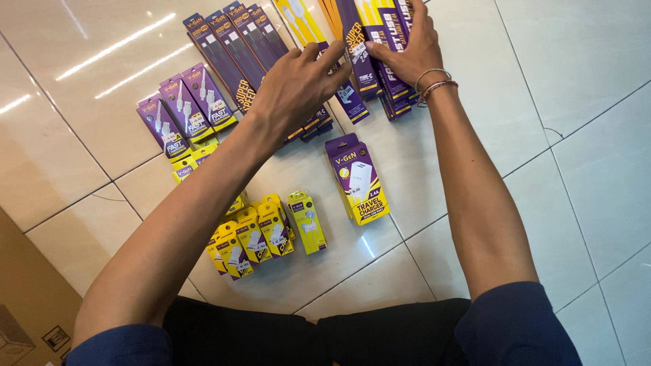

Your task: The person removes small yellow and purple product boxes from a large cardboard carton and arranges them into neat rows on the tiled floor. The person repeatedly reaches into the box to retrieve more items and continues organizing them into groups.

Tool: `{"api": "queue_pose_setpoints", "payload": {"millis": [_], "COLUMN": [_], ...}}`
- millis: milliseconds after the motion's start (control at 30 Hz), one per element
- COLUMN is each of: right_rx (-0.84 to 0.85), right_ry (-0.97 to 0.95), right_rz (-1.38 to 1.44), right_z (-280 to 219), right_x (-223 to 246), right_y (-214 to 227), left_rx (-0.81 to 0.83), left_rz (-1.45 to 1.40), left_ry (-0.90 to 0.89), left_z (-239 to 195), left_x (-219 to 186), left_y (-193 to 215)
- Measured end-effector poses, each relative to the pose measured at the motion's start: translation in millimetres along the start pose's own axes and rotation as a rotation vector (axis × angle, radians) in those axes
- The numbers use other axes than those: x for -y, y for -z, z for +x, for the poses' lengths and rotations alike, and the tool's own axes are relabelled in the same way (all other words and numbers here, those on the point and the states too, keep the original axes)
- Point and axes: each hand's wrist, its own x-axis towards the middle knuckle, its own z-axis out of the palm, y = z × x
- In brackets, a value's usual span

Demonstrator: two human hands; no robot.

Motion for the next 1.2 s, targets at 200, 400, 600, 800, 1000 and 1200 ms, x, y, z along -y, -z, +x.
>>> {"api": "queue_pose_setpoints", "payload": {"millis": [200, 400, 600, 800, 1000, 1200], "right_rx": [0.017, 0.024, 0.162, 0.225, 0.213, 0.056], "right_ry": [0.0, 0.129, -0.092, -0.392, -0.32, -0.428], "right_rz": [0.0, 0.035, 0.367, 0.431, 0.376, 0.247], "right_z": [0, -5, 7, -14, -29, -50], "right_x": [18, 31, 24, 17, 14, 27], "right_y": [-8, -14, 6, 25, 26, 22], "left_rx": [0.035, -0.038, -0.083, 0.18, -0.057, -0.376], "left_rz": [-0.069, -0.078, -0.112, -0.077, -0.271, -1.048], "left_ry": [0.012, 0.009, 0.008, 0.11, 0.218, 0.556], "left_z": [0, 13, 57, 97, 77, 41], "left_x": [9, 11, 6, -22, -36, -63], "left_y": [9, 6, -6, -34, -16, 21]}}
